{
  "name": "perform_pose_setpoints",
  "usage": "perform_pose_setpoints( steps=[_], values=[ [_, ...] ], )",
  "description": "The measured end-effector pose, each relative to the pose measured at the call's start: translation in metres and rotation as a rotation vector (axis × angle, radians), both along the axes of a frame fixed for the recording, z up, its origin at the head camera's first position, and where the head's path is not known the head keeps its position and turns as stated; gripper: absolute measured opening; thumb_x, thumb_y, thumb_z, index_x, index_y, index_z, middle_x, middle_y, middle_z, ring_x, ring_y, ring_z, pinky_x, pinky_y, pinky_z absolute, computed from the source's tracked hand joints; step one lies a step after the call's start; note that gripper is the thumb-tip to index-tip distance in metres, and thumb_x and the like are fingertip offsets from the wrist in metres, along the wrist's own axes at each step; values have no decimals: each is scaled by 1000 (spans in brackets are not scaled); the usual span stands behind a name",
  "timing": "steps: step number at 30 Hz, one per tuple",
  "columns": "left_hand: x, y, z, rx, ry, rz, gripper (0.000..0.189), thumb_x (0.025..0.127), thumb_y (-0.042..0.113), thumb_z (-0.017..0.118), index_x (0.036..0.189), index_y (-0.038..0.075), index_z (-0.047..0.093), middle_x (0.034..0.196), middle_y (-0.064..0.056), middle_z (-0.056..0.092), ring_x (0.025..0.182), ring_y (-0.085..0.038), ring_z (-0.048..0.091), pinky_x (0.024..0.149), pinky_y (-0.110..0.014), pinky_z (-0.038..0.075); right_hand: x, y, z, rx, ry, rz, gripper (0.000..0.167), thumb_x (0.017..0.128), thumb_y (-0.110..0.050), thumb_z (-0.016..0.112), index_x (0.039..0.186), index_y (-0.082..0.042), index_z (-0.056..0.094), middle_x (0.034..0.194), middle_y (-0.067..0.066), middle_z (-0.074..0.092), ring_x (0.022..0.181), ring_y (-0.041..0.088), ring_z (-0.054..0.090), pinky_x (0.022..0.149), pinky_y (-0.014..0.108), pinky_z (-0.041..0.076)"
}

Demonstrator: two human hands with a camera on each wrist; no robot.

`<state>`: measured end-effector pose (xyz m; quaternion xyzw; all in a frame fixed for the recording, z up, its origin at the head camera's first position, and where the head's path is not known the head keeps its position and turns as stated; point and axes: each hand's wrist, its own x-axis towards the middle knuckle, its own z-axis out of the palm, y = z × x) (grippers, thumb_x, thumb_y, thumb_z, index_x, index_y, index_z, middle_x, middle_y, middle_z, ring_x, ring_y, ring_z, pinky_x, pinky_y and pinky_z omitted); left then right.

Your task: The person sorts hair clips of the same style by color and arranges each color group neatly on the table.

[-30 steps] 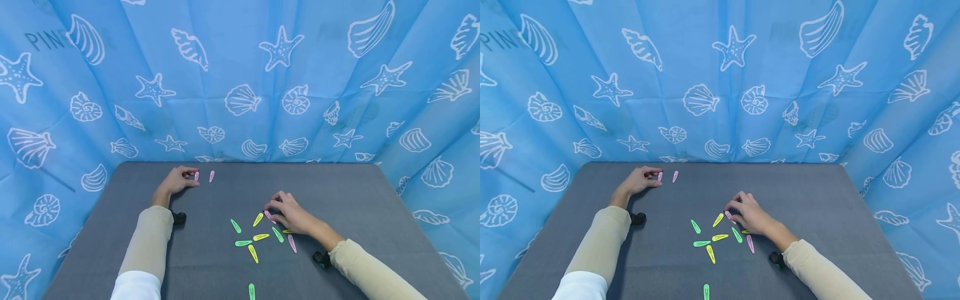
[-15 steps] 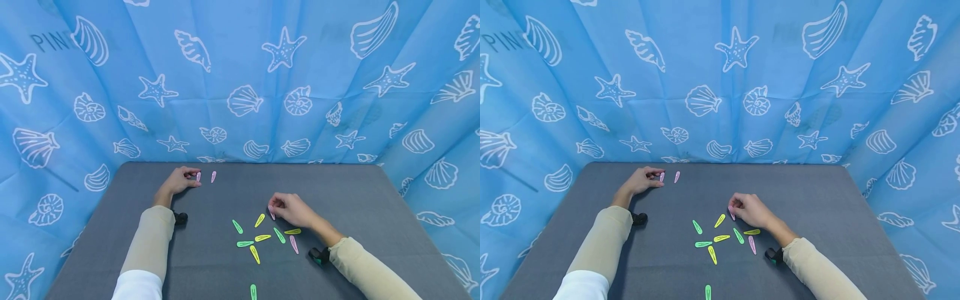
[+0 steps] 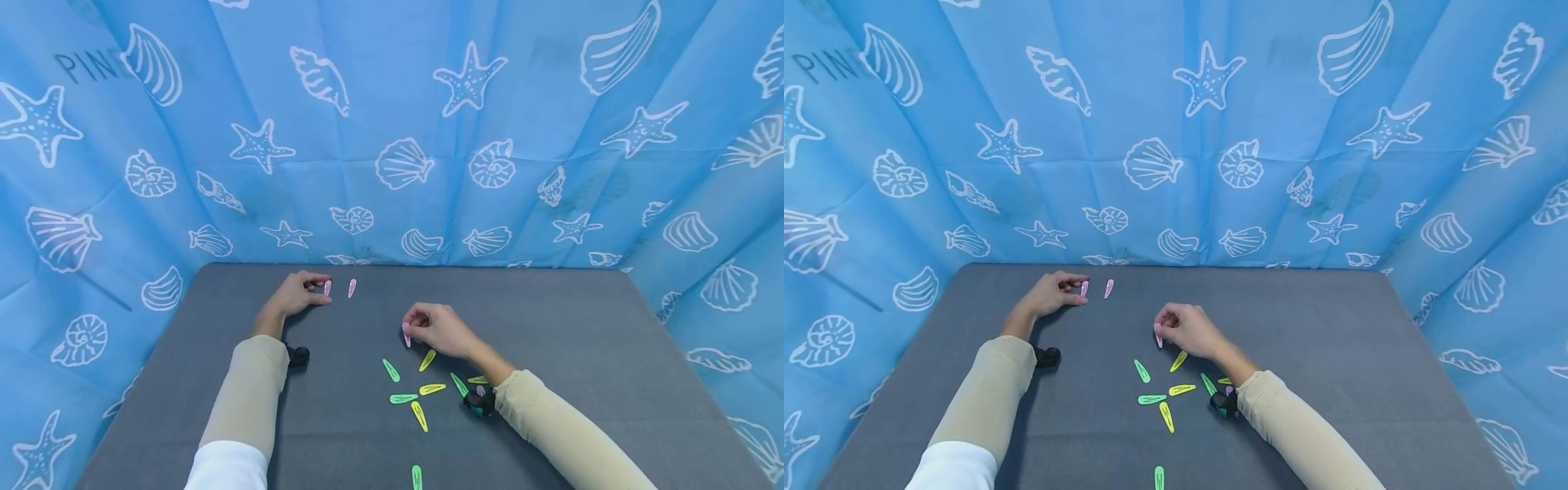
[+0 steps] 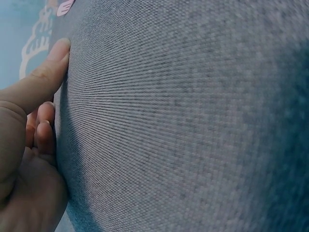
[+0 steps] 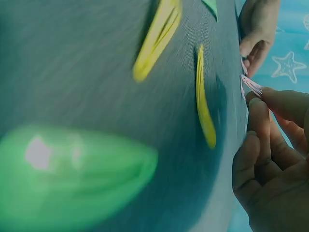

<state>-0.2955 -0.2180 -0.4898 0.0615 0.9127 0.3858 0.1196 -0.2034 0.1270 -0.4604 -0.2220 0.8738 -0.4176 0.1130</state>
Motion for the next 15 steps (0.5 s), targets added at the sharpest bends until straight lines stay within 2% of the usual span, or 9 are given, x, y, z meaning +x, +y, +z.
perform_pose_setpoints(
  steps=[7, 15],
  values=[
    [0, 1, 1, 15, 5, 2, 57, 88, 26, 81, 141, 18, 62, 132, -11, 58, 112, -27, 48, 98, -45, 40, -15, -38, -6, -23, -22, 1, 6, 98, -16, 69, 101, -11, 71, 84, 1, 69, 71, 9, 58, 63, 22, 45],
    [0, 2, 2, -2, -13, 16, 57, 89, 29, 81, 142, 21, 62, 134, -11, 57, 115, -28, 48, 101, -49, 40, -26, -88, -10, -24, -25, -11, 5, 97, -17, 71, 100, -13, 70, 82, 1, 72, 68, 7, 58, 61, 22, 44]
  ],
)
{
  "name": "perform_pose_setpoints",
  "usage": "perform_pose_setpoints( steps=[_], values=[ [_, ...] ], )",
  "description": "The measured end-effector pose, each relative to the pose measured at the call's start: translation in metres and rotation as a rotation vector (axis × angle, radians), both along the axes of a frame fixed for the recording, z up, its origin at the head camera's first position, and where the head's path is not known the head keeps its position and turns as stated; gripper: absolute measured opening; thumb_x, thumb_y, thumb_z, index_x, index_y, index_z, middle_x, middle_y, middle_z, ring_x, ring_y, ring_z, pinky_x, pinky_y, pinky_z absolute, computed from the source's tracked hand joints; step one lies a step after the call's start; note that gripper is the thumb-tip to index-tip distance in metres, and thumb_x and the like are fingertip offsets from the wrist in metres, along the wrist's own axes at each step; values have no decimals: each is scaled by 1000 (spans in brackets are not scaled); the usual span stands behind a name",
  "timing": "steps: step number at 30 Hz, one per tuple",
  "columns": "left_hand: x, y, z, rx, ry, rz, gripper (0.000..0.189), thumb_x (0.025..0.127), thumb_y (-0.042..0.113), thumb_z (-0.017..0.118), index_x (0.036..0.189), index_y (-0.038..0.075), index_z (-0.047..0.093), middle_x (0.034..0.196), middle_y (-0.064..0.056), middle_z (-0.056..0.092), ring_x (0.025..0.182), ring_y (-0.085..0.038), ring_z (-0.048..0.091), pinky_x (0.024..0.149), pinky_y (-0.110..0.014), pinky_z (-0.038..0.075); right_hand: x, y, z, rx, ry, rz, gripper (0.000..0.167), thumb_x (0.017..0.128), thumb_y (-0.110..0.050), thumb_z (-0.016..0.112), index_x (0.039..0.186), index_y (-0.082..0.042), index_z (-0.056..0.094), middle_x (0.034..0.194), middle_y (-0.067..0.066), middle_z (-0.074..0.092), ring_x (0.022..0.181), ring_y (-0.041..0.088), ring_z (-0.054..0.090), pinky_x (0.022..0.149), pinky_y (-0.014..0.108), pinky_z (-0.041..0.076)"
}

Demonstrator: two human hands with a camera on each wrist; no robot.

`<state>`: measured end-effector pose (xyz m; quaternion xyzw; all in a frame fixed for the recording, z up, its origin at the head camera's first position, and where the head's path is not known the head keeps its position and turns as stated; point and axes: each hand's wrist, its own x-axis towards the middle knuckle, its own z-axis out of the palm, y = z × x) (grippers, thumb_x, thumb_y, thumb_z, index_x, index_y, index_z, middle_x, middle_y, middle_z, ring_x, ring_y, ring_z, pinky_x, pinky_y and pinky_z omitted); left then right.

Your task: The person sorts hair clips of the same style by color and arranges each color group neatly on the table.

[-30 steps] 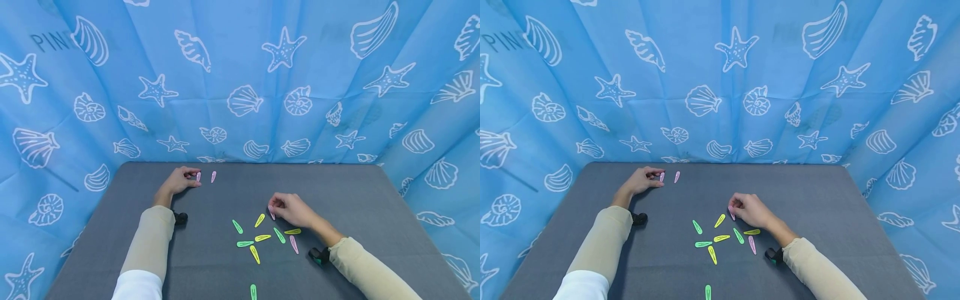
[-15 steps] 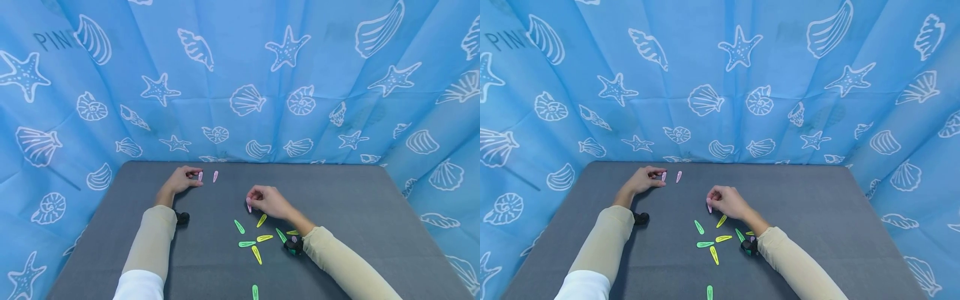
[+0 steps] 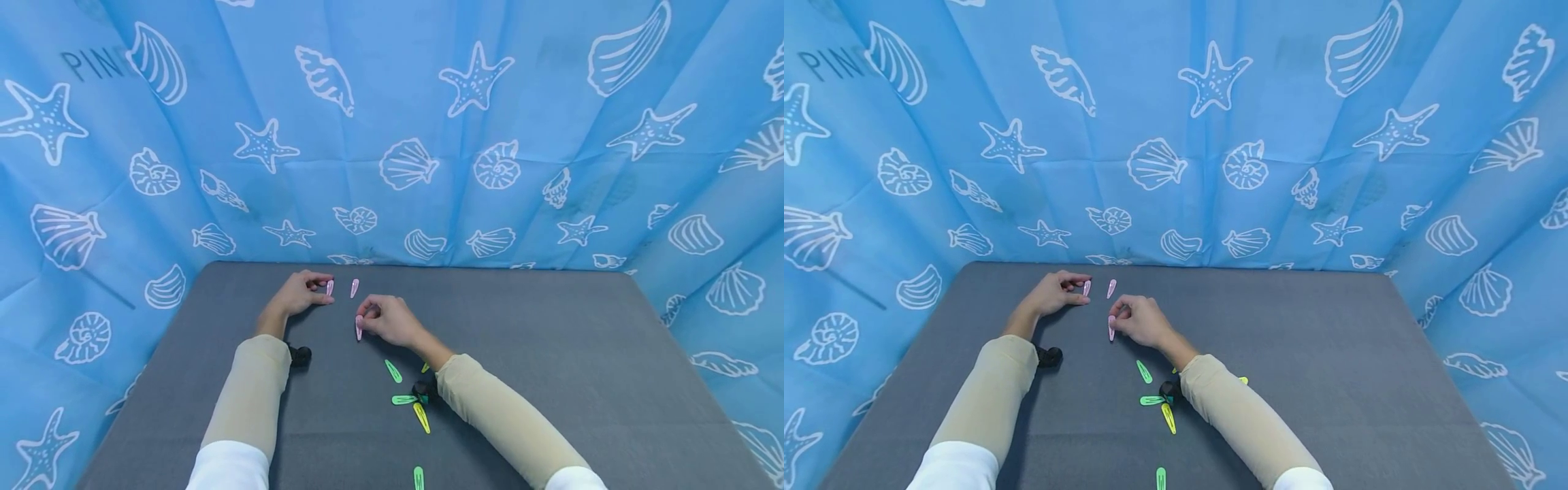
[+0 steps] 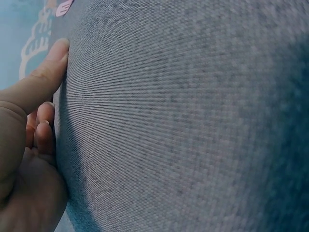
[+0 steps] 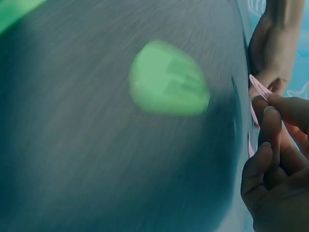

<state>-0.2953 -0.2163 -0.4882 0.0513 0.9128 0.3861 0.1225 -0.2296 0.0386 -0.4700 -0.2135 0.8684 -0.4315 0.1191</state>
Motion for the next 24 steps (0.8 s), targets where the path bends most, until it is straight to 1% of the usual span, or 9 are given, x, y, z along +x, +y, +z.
perform_pose_setpoints(
  steps=[5, 9, 12, 14, 19, 21, 24],
  values=[
    [0, 1, -1, -8, 3, -7, 57, 89, 29, 81, 142, 21, 62, 133, -11, 57, 115, -28, 48, 100, -48, 40, -5, -29, 0, -8, 6, -15, 4, 96, -16, 71, 97, -13, 70, 81, 1, 74, 65, 5, 59, 58, 21, 43],
    [0, 2, -1, -5, 12, -8, 56, 89, 27, 81, 141, 20, 63, 132, -12, 57, 114, -28, 49, 99, -47, 41, -9, -46, -1, -10, 5, -27, 4, 95, -16, 72, 94, -13, 71, 83, 2, 75, 66, 4, 60, 59, 20, 44],
    [0, 2, -1, 3, 19, -12, 54, 89, 24, 80, 140, 19, 63, 132, -12, 58, 115, -28, 50, 99, -47, 42, -11, -56, -2, 10, 13, -40, 5, 95, -18, 73, 92, -13, 71, 84, 1, 76, 67, 3, 60, 61, 19, 44],
    [0, 2, -1, 9, 19, -8, 53, 90, 22, 80, 140, 19, 64, 133, -12, 58, 115, -28, 50, 100, -48, 41, -12, -60, -3, 31, 19, -52, 6, 95, -18, 73, 91, -14, 71, 83, 0, 74, 67, 3, 59, 62, 19, 44],
    [-1, 1, 0, 10, 10, 3, 51, 90, 20, 79, 139, 19, 64, 133, -11, 57, 116, -28, 50, 102, -49, 41, -14, -69, -5, 130, 22, -102, 7, 95, -22, 73, 91, -18, 70, 80, -5, 66, 67, 6, 54, 62, 22, 41],
    [-1, 0, -1, 12, 6, 6, 51, 90, 19, 79, 139, 19, 64, 133, -11, 58, 116, -28, 49, 101, -49, 41, -14, -73, -6, 175, 20, -123, 7, 96, -24, 73, 92, -19, 69, 80, -6, 65, 67, 7, 54, 62, 23, 40],
    [-1, -1, -1, 17, 5, 8, 51, 90, 19, 79, 139, 19, 64, 132, -10, 58, 114, -28, 49, 100, -48, 41, -14, -76, -7, 226, 22, -130, 7, 96, -27, 73, 97, -20, 71, 80, -7, 64, 68, 8, 55, 63, 25, 40]
  ],
)
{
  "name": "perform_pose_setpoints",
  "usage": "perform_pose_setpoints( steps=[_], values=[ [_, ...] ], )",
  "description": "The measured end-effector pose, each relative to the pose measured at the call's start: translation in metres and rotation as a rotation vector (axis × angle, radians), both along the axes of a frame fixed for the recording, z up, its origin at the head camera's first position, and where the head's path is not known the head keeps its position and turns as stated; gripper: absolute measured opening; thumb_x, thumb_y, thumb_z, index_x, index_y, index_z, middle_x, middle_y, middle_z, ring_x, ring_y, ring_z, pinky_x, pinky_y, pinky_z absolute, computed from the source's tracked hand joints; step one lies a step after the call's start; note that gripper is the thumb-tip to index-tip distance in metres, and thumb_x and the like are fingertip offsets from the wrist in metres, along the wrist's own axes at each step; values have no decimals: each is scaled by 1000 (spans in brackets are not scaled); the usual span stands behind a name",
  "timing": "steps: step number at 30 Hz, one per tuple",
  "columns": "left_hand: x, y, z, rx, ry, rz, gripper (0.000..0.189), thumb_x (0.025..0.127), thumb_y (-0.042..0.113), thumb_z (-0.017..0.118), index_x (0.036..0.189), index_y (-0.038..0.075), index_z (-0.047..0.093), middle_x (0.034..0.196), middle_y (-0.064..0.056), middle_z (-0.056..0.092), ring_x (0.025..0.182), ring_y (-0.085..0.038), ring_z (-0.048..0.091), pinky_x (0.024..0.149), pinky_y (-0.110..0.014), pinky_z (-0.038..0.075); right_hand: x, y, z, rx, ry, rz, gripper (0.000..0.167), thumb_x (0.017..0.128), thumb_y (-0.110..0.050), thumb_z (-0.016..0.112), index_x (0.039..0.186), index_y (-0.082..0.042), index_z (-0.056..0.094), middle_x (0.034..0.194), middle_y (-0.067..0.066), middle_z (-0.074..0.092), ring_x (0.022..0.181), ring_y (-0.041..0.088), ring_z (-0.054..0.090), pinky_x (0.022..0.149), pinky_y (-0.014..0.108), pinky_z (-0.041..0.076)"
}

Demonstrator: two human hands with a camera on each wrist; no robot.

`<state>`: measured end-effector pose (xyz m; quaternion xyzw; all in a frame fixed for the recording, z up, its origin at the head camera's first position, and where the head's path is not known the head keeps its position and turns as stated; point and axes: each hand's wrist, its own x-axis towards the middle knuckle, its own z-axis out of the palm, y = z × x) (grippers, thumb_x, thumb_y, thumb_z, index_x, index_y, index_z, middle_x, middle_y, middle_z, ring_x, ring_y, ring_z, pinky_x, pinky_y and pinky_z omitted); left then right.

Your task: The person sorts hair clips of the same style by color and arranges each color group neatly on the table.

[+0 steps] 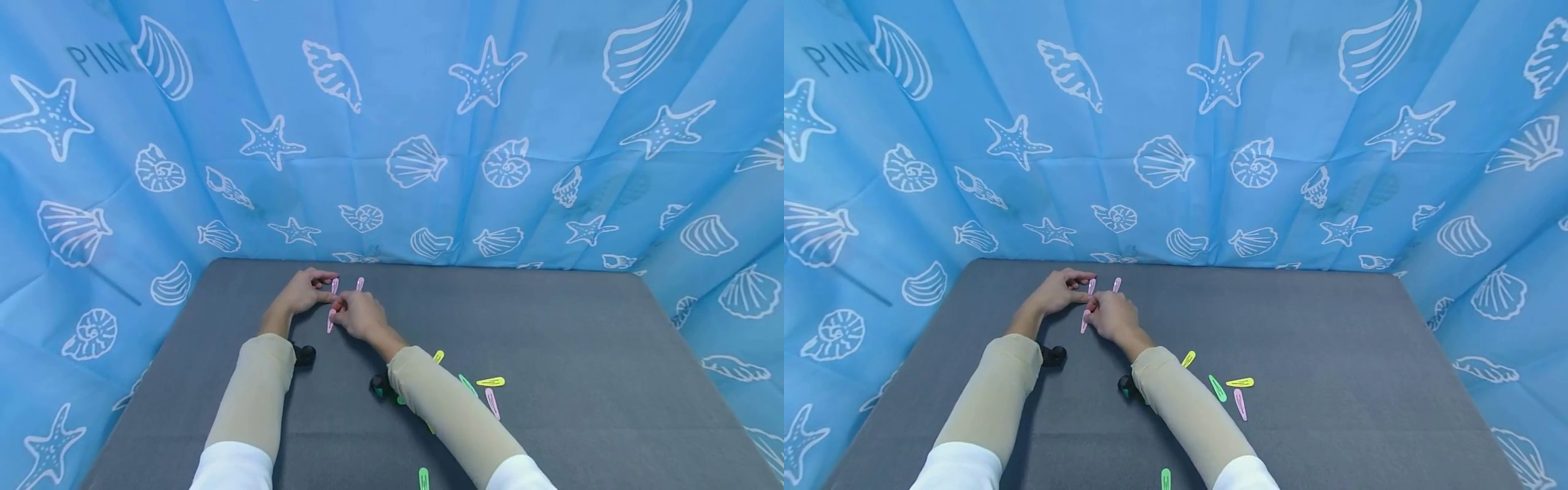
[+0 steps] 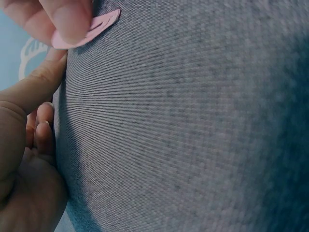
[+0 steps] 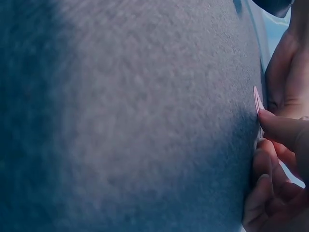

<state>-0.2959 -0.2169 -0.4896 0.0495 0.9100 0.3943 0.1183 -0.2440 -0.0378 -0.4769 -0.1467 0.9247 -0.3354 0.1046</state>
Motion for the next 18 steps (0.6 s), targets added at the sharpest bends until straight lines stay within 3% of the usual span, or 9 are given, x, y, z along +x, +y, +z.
perform_pose_setpoints(
  steps=[6, 9, 13, 15, 18],
  values=[
    [1, 2, 1, -8, 13, -2, 50, 91, 16, 77, 139, 18, 64, 132, -11, 58, 114, -28, 49, 100, -49, 41, 0, 4, 1, 31, 55, 42, 18, 97, -32, 71, 109, -19, 74, 83, -7, 63, 68, 7, 53, 61, 24, 38],
    [1, 3, 0, -14, 20, -7, 50, 92, 16, 76, 140, 18, 63, 132, -12, 58, 114, -28, 49, 101, -49, 41, 3, 10, 7, 44, 83, 85, 26, 99, -35, 68, 117, -17, 72, 90, -2, 65, 74, 12, 58, 64, 27, 44],
    [1, 3, -1, -16, 27, -14, 50, 92, 16, 76, 141, 17, 63, 132, -12, 58, 114, -28, 50, 100, -48, 41, 12, 19, 17, 171, 143, 163, 44, 102, -45, 60, 134, -14, 61, 122, 9, 64, 108, 24, 64, 87, 40, 54],
    [2, 2, -1, -18, 30, -15, 51, 92, 18, 77, 141, 16, 62, 132, -12, 58, 114, -28, 50, 100, -49, 41, 18, 23, 21, 267, 210, 199, 53, 102, -50, 56, 141, -14, 55, 138, 14, 57, 125, 31, 58, 99, 46, 51],
    [2, 1, -2, -19, 37, -18, 53, 91, 22, 79, 141, 16, 62, 132, -12, 58, 113, -28, 50, 100, -49, 42, 28, 31, 25, 380, 335, 228, 62, 101, -57, 52, 147, -15, 49, 152, 17, 47, 137, 37, 48, 106, 50, 48]
  ],
)
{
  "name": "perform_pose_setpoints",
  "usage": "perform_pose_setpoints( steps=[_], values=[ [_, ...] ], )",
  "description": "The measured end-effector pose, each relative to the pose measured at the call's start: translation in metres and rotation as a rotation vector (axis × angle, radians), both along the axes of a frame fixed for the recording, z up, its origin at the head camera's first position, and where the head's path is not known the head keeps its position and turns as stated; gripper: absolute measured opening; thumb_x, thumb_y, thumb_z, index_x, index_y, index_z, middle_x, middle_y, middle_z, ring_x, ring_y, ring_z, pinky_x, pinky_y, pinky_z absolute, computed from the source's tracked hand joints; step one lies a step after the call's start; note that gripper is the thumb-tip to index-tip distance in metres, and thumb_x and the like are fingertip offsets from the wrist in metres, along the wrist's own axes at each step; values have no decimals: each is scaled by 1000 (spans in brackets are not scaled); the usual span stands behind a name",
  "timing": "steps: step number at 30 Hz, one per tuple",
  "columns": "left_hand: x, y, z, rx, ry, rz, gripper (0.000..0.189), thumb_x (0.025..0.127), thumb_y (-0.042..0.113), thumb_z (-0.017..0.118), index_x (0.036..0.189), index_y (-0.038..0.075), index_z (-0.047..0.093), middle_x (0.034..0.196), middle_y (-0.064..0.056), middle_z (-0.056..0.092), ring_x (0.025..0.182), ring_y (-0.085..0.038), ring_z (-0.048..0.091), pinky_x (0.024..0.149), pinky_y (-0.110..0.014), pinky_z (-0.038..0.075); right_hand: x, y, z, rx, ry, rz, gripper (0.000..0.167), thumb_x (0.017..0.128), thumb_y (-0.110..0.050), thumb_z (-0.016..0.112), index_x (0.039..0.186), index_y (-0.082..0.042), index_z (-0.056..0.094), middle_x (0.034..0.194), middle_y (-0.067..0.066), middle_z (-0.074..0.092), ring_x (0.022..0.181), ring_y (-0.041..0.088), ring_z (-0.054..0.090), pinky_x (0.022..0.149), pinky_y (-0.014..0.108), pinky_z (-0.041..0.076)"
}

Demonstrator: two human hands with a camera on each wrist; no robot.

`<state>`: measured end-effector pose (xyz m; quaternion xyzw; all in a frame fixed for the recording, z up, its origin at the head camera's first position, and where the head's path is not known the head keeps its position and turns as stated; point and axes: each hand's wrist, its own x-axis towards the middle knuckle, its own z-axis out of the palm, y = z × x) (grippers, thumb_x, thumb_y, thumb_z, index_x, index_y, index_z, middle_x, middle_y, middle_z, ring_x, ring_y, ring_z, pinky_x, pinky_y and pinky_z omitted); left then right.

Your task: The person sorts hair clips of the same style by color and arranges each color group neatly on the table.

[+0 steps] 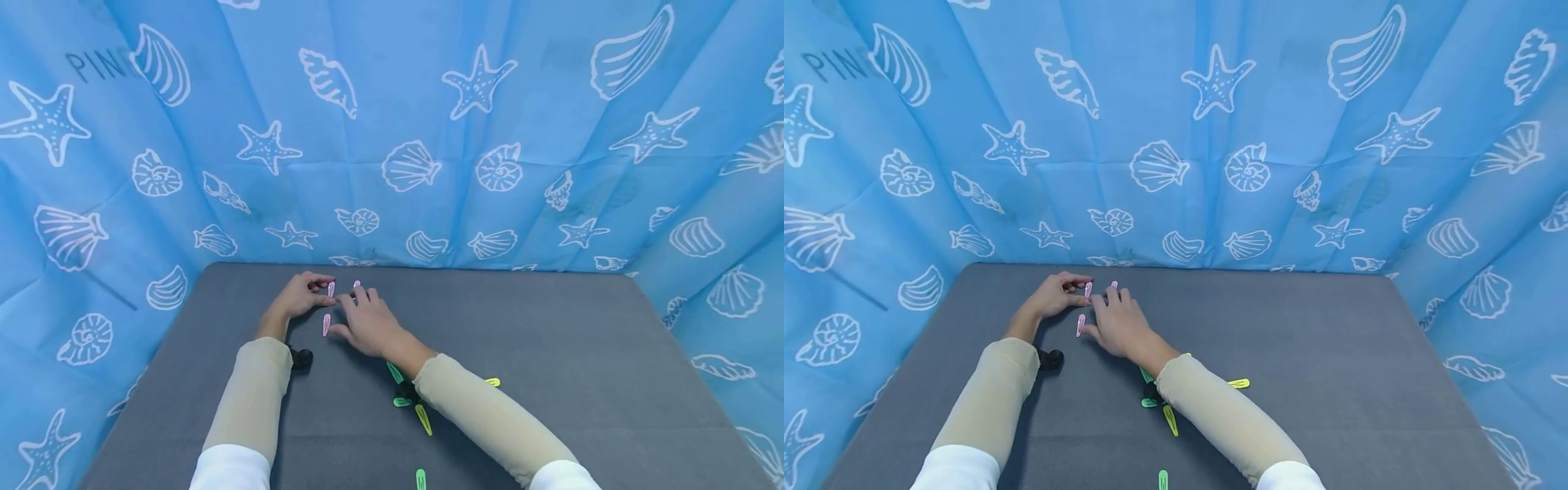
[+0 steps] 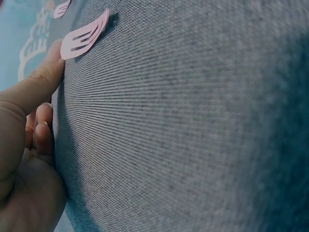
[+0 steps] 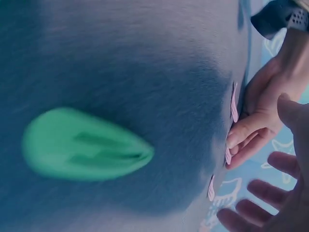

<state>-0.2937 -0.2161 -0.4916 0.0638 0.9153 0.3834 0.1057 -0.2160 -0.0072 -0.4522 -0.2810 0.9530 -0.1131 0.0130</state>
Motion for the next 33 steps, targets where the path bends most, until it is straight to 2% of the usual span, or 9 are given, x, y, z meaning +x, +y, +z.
perform_pose_setpoints(
  steps=[2, 4, 8, 12, 21, 25, 30, 33],
  values=[
    [0, -1, -1, -3, 3, -3, 55, 90, 25, 80, 141, 16, 62, 132, -12, 58, 113, -28, 50, 99, -49, 42, 6, 6, 1, 48, 83, 15, 67, 101, -61, 50, 151, -17, 46, 156, 18, 44, 141, 38, 44, 108, 50, 47],
    [1, -2, -1, -5, 7, -4, 56, 90, 27, 80, 141, 16, 62, 132, -12, 58, 112, -28, 50, 99, -49, 42, 12, 12, -1, 75, 128, 22, 71, 100, -65, 47, 154, -19, 43, 159, 17, 40, 146, 39, 39, 112, 52, 44],
    [2, -4, -1, -4, 5, 0, 56, 90, 27, 80, 141, 16, 62, 131, -12, 57, 112, -28, 49, 99, -49, 42, 22, 26, -2, 103, 104, 26, 77, 99, -71, 39, 160, -24, 33, 168, 15, 25, 156, 41, 22, 121, 59, 29],
    [2, -5, -1, -9, -7, 11, 56, 89, 28, 80, 141, 17, 62, 130, -12, 57, 111, -28, 48, 99, -48, 41, 34, 44, 0, 86, 91, 41, 80, 98, -73, 41, 161, -26, 30, 171, 14, 18, 159, 41, 12, 122, 64, 22],
    [1, -6, -1, 6, -29, 12, 56, 89, 28, 80, 141, 19, 62, 133, -11, 56, 115, -29, 48, 103, -50, 40, 60, 99, -5, -3, 103, 52, 81, 96, -69, 50, 160, -21, 34, 170, 16, 19, 158, 42, 14, 122, 67, 19],
    [2, -4, -1, -5, -28, 3, 56, 90, 29, 80, 142, 19, 62, 133, -11, 56, 115, -29, 48, 102, -50, 41, 74, 127, -8, -44, 115, 27, 82, 96, -65, 56, 160, -19, 34, 170, 16, 19, 157, 44, 16, 121, 68, 20],
    [2, 0, 0, -9, -29, 1, 56, 90, 31, 80, 142, 20, 62, 133, -11, 56, 116, -29, 48, 102, -51, 40, 91, 161, -10, -105, 92, -28, 83, 94, -61, 61, 160, -18, 33, 171, 17, 16, 157, 43, 15, 120, 69, 19],
    [2, 1, 1, -13, -32, 1, 56, 90, 31, 79, 142, 20, 61, 134, -11, 56, 116, -29, 48, 102, -51, 40, 101, 179, -9, -105, 69, -64, 85, 94, -61, 62, 160, -18, 33, 171, 15, 15, 158, 42, 15, 120, 68, 18]
  ],
)
